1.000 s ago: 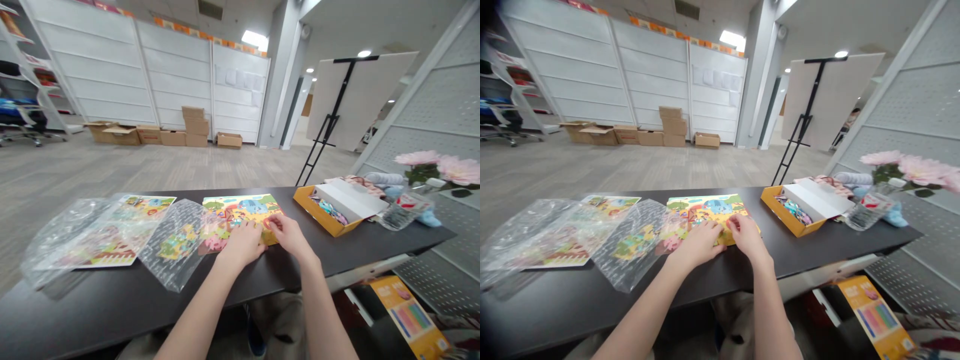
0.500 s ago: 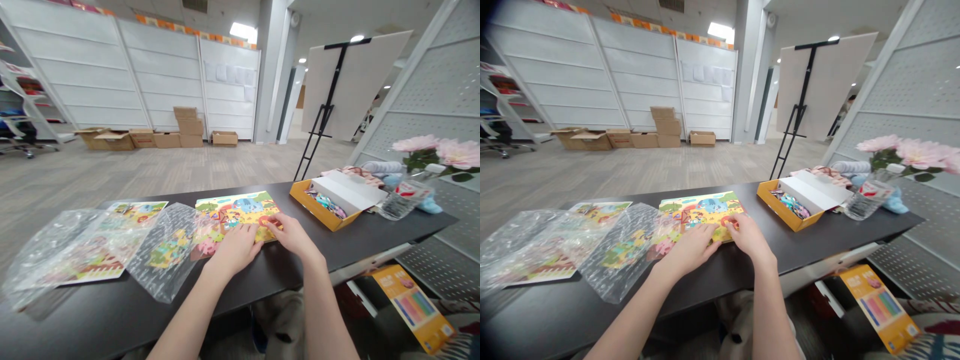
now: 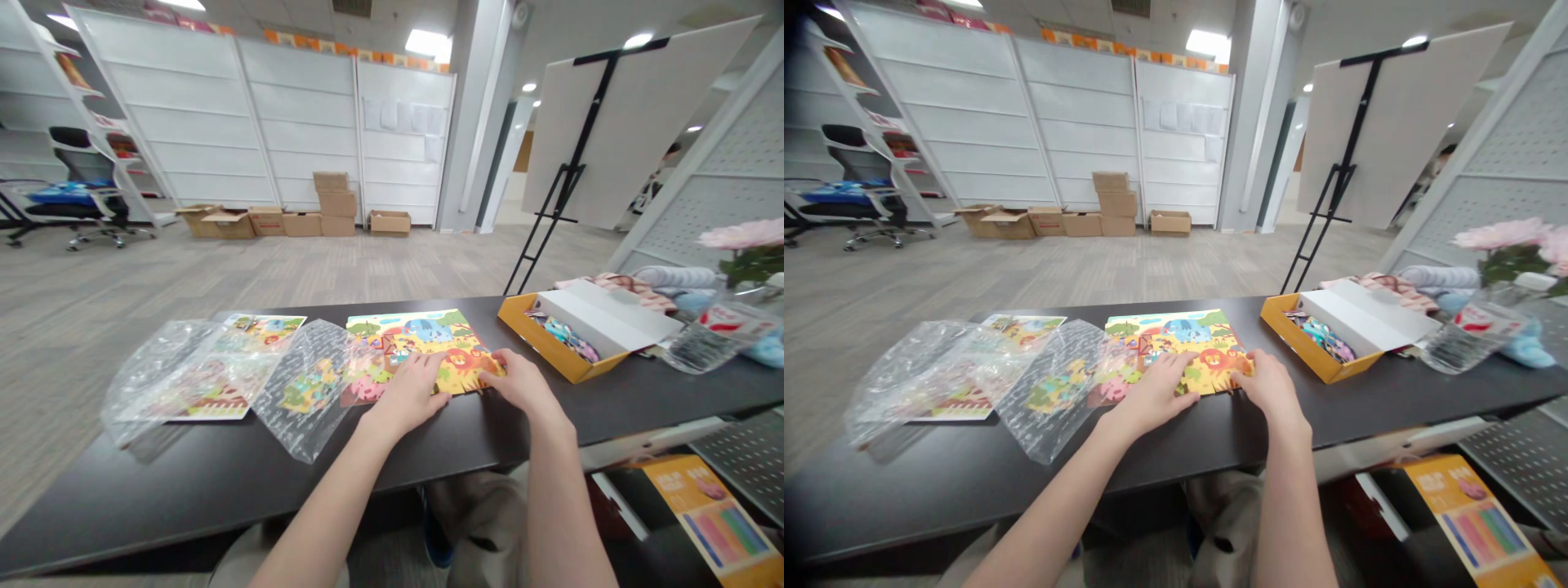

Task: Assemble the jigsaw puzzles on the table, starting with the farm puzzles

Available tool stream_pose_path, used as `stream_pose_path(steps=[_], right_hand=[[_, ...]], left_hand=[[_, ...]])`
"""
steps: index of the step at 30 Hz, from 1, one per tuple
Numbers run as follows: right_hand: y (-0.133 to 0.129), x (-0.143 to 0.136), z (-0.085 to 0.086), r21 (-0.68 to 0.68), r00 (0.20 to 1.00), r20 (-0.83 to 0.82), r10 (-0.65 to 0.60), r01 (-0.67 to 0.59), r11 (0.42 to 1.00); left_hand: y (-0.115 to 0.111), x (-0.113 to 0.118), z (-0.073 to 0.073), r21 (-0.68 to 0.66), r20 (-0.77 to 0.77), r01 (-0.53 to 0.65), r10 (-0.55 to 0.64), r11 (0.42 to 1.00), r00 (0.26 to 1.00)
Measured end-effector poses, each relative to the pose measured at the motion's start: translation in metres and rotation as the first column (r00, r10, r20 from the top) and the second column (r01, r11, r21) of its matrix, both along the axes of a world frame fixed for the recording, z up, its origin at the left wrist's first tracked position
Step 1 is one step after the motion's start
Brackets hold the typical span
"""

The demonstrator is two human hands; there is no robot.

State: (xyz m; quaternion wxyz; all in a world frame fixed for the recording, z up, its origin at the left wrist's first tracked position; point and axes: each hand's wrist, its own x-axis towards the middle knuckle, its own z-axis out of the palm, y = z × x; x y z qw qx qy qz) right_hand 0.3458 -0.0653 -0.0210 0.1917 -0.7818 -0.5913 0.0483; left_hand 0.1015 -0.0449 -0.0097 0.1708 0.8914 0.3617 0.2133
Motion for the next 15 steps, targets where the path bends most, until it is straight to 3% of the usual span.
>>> stream_pose_path(steps=[7, 15], right_hand=[[0.0019, 0.0007, 0.0007, 0.021, 0.996, -0.086, 0.007, -0.005, 1.000], [0.0037, -0.0022, 0.0055, 0.086, 0.996, -0.094, -0.008, 0.016, 0.996]], left_hand=[[-0.0037, -0.0067, 0.0005, -0.070, 0.003, -0.066, 0.067, 0.995, 0.998], [-0.0021, -0.0062, 0.0016, -0.010, -0.084, -0.018, 0.017, 1.000, 0.996]])
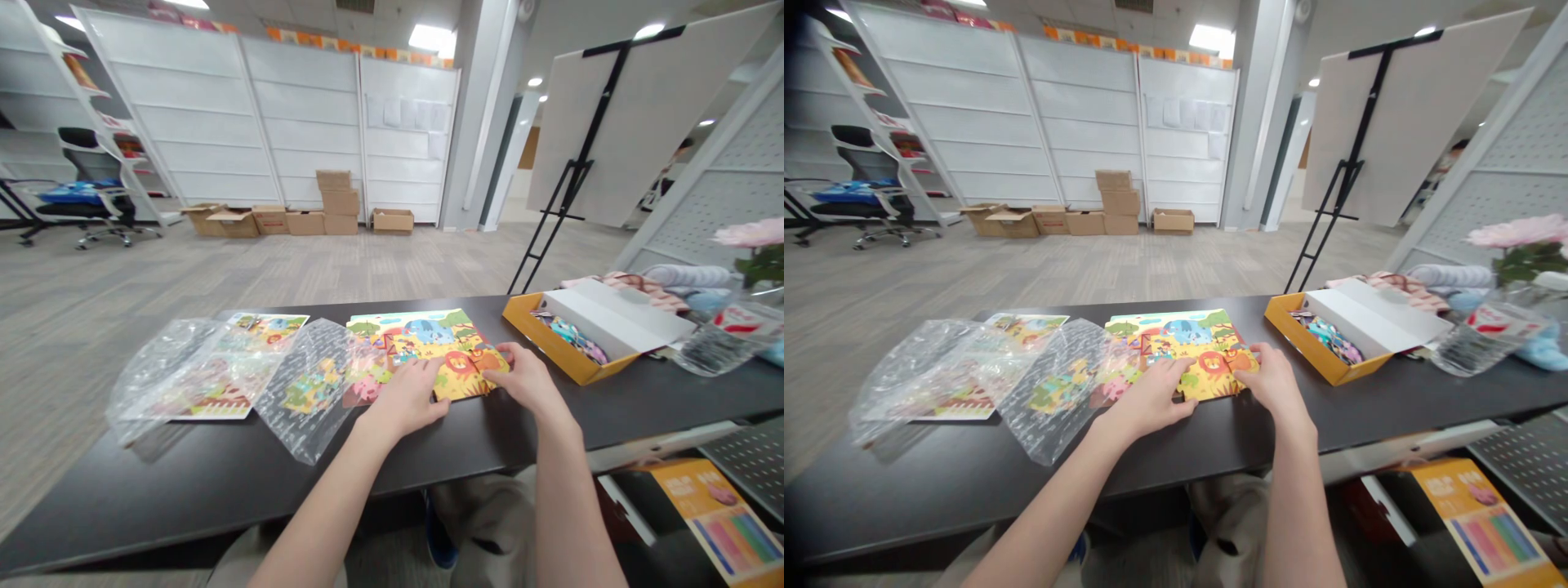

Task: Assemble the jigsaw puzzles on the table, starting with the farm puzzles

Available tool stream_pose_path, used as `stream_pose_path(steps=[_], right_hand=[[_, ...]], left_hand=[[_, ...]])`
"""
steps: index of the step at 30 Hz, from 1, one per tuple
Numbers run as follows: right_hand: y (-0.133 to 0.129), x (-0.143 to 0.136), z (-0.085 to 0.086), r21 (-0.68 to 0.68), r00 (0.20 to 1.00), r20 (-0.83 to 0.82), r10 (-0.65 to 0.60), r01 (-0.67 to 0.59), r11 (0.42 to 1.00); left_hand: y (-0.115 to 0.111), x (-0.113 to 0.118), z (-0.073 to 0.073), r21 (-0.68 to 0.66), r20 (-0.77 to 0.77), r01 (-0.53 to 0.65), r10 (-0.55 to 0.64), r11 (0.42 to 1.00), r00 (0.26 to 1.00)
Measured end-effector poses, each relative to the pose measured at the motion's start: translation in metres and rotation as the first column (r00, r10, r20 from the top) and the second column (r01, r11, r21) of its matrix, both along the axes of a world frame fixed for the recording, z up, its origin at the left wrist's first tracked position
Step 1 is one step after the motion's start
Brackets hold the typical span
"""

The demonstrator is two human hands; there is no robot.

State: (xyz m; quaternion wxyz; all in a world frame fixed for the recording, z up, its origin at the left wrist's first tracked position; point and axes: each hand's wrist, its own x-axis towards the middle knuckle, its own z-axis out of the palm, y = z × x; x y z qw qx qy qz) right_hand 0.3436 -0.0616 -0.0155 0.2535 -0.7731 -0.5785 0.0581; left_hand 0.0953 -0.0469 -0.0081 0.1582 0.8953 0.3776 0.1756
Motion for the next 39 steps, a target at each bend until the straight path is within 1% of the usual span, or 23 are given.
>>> stream_pose_path(steps=[4, 7, 10, 12, 14, 17, 19, 20, 22, 23, 26, 28, 29, 30, 31, 32, 34, 36, 37, 39], right_hand=[[0.000, -0.001, 0.004, -0.004, 0.999, -0.046, -0.004, 0.004, 1.000], [-0.001, -0.001, 0.006, -0.013, 0.998, -0.064, -0.006, 0.005, 1.000], [-0.001, -0.001, 0.008, -0.027, 0.997, -0.083, -0.004, 0.002, 1.000], [-0.001, -0.001, 0.008, -0.041, 0.997, -0.081, -0.012, 0.009, 0.999], [0.000, 0.000, 0.008, -0.060, 0.997, -0.076, -0.024, 0.020, 0.998], [0.003, 0.002, 0.007, -0.083, 0.996, -0.082, -0.020, 0.014, 0.996], [0.003, 0.004, 0.007, -0.068, 0.992, -0.123, -0.014, 0.006, 0.998], [0.003, 0.004, 0.007, -0.055, 0.985, -0.172, -0.013, 0.004, 0.998], [0.000, 0.001, 0.011, -0.028, 0.943, -0.331, 0.001, -0.011, 1.000], [-0.002, -0.003, 0.013, -0.020, 0.904, -0.427, 0.019, -0.030, 0.999], [-0.008, -0.022, 0.022, -0.006, 0.739, -0.665, 0.105, -0.146, 0.989], [-0.010, -0.037, 0.026, -0.011, 0.646, -0.748, 0.151, -0.240, 0.971], [-0.010, -0.045, 0.026, -0.020, 0.624, -0.763, 0.166, -0.280, 0.960], [-0.009, -0.051, 0.026, -0.032, 0.621, -0.764, 0.179, -0.313, 0.949], [-0.009, -0.057, 0.025, -0.045, 0.634, -0.749, 0.192, -0.338, 0.940], [-0.007, -0.061, 0.023, -0.058, 0.665, -0.718, 0.205, -0.350, 0.935], [-0.005, -0.067, 0.020, -0.072, 0.760, -0.609, 0.229, -0.340, 0.938], [-0.003, -0.070, 0.018, -0.077, 0.854, -0.460, 0.244, -0.312, 0.947], [-0.002, -0.071, 0.018, -0.080, 0.887, -0.392, 0.244, -0.297, 0.951], [-0.002, -0.073, 0.019, -0.090, 0.921, -0.308, 0.238, -0.277, 0.957]], left_hand=[[0.001, 0.000, 0.002, 0.026, -0.003, 0.024, -0.024, 0.999, 1.000], [0.001, -0.001, 0.004, 0.070, 0.006, 0.038, -0.039, 0.997, 0.999], [0.001, -0.003, 0.006, 0.141, 0.032, 0.090, -0.096, 0.986, 0.995], [0.000, -0.005, 0.007, 0.165, 0.051, 0.123, -0.133, 0.979, 0.990], [-0.001, -0.008, 0.007, 0.157, 0.076, 0.121, -0.134, 0.980, 0.988], [-0.002, -0.012, 0.006, 0.105, 0.100, 0.088, -0.099, 0.991, 0.990], [-0.003, -0.015, 0.006, 0.072, 0.099, 0.079, -0.086, 0.994, 0.991], [-0.004, -0.017, 0.005, 0.064, 0.096, 0.077, -0.083, 0.995, 0.992], [-0.005, -0.020, 0.005, 0.064, 0.084, 0.066, -0.072, 0.996, 0.994], [-0.005, -0.021, 0.005, 0.066, 0.074, 0.058, -0.062, 0.996, 0.995], [-0.006, -0.023, 0.003, 0.051, 0.055, 0.025, -0.028, 0.998, 0.998], [-0.007, -0.024, 0.001, 0.030, 0.075, 0.016, -0.018, 0.999, 0.997], [-0.008, -0.024, 0.000, 0.021, 0.090, 0.018, -0.020, 1.000, 0.996], [-0.008, -0.024, -0.001, 0.014, 0.106, 0.024, -0.025, 1.000, 0.994], [-0.008, -0.024, -0.002, 0.009, 0.119, 0.029, -0.030, 1.000, 0.992], [-0.009, -0.024, -0.003, 0.006, 0.131, 0.033, -0.034, 0.999, 0.991], [-0.009, -0.024, -0.005, -0.002, 0.143, 0.039, -0.038, 0.999, 0.989], [-0.010, -0.023, -0.004, -0.018, 0.145, 0.045, -0.042, 0.999, 0.989], [-0.010, -0.023, -0.004, -0.026, 0.146, 0.051, -0.046, 0.998, 0.988], [-0.009, -0.023, -0.002, -0.034, 0.150, 0.068, -0.062, 0.997, 0.987]])
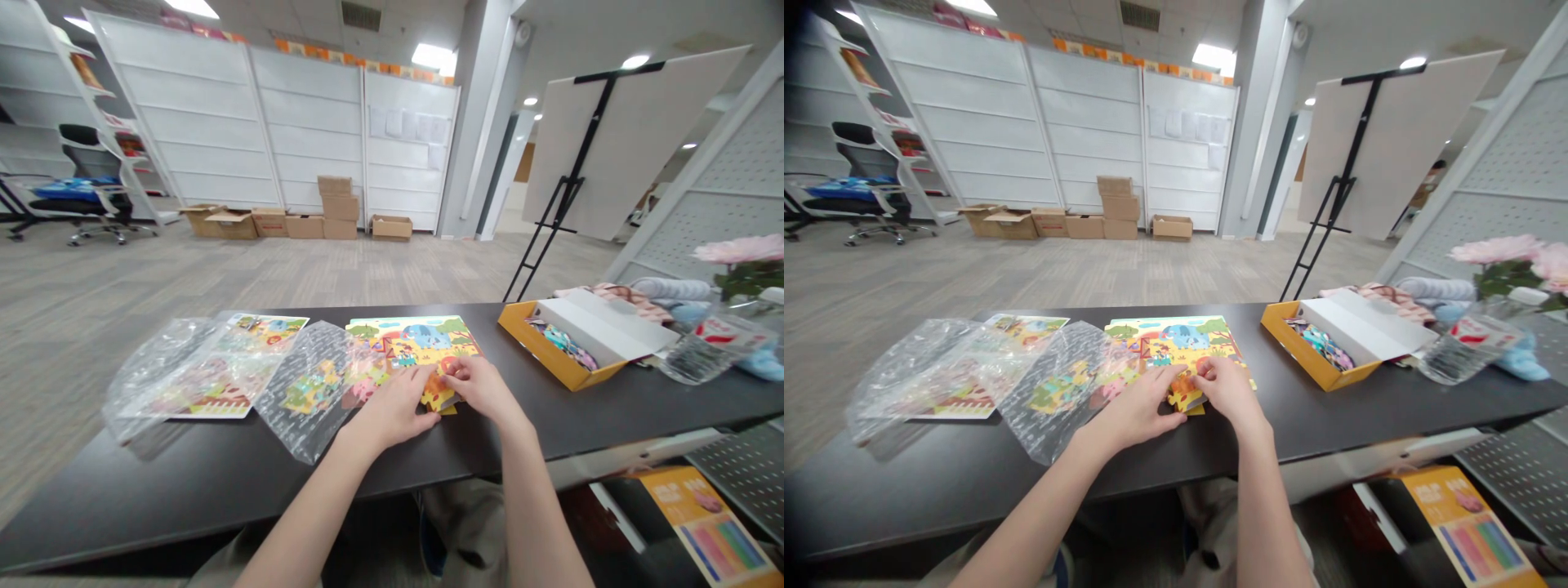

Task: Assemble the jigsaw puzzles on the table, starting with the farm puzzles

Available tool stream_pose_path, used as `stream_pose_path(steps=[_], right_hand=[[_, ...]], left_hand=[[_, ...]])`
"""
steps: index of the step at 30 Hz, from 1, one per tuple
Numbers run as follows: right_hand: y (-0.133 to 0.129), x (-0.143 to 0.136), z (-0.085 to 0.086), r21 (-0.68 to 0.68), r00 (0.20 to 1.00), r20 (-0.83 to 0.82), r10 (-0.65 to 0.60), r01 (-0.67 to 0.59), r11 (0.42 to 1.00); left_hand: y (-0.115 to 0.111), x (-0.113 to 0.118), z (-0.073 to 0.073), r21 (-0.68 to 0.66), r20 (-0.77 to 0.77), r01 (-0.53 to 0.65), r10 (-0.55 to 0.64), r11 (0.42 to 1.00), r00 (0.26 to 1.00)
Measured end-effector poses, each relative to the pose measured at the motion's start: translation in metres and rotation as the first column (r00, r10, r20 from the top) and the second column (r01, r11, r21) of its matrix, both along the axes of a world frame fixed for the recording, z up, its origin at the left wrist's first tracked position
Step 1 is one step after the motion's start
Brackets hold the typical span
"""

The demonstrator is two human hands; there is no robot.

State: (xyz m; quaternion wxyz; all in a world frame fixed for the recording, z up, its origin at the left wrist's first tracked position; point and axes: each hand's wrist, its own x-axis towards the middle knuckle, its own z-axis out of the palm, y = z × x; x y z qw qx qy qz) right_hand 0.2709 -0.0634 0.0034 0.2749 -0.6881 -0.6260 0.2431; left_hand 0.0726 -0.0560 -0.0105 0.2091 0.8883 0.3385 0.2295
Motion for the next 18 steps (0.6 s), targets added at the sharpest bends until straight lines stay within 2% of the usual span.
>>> stream_pose_path(steps=[7, 14, 18], right_hand=[[0.0005, -0.0031, 0.0010, 0.000, 0.984, 0.155, -0.084, 0.085, 0.996], [0.0031, -0.0012, 0.0025, -0.059, 0.965, 0.262, 0.001, 0.014, 0.998], [0.0045, -0.0004, 0.0037, -0.087, 0.964, 0.266, 0.023, 0.000, 0.996]], left_hand=[[0.0018, 0.0048, 0.0065, 0.048, -0.052, 0.041, -0.039, 0.998, 0.998], [-0.0009, 0.0028, 0.0093, 0.093, -0.132, 0.009, 0.003, 0.996, 0.991], [-0.0009, 0.0006, 0.0087, 0.082, -0.134, 0.010, 0.001, 0.997, 0.991]])
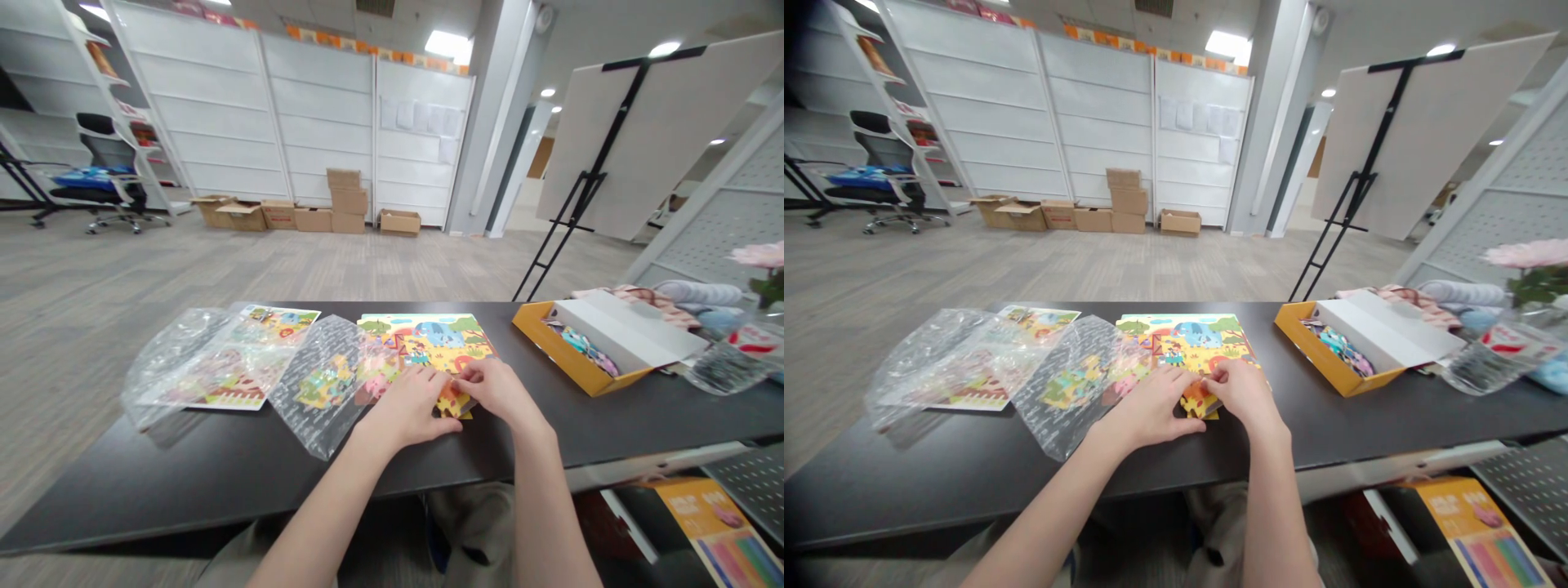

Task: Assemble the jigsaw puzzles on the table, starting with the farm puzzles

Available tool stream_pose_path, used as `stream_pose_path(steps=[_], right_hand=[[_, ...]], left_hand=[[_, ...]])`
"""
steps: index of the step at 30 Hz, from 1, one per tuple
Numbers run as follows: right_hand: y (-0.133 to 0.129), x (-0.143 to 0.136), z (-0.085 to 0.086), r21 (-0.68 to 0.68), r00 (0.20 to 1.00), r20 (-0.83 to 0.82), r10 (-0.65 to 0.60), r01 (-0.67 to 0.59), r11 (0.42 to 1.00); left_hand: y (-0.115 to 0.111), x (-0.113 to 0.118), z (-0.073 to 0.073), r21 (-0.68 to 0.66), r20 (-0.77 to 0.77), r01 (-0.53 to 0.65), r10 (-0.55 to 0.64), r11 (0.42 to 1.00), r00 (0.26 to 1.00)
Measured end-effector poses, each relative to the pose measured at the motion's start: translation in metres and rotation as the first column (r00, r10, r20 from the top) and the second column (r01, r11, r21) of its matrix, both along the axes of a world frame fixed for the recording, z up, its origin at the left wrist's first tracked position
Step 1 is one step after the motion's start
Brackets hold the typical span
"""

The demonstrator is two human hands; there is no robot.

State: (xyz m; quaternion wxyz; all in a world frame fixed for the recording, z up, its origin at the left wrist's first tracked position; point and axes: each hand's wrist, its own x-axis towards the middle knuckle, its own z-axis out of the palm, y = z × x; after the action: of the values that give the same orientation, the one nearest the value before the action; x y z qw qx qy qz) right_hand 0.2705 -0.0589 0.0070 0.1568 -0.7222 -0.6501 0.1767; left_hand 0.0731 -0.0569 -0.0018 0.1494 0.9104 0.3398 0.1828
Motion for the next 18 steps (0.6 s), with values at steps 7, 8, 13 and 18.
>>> stream_pose_path(steps=[7, 8, 13, 18], right_hand=[[-0.005, 0.007, 0.008, 0.028, 0.985, -0.168, 0.042, -0.037, 0.999], [-0.006, 0.011, 0.007, 0.047, 0.986, -0.168, 0.023, -0.015, 0.999], [-0.008, 0.037, -0.001, 0.132, 0.989, -0.009, -0.146, 0.146, 0.980], [-0.008, 0.037, -0.008, 0.067, 0.990, 0.071, -0.118, 0.114, 0.991]], left_hand=[[-0.002, 0.001, -0.001, 0.021, -0.003, -0.004, 0.004, 1.000, 1.000], [-0.002, 0.002, -0.001, 0.024, -0.015, -0.012, 0.012, 1.000, 1.000], [-0.004, 0.004, -0.001, 0.037, -0.064, -0.019, 0.022, 0.999, 0.998], [-0.008, 0.002, 0.002, 0.009, -0.071, -0.018, 0.019, 1.000, 0.997]])
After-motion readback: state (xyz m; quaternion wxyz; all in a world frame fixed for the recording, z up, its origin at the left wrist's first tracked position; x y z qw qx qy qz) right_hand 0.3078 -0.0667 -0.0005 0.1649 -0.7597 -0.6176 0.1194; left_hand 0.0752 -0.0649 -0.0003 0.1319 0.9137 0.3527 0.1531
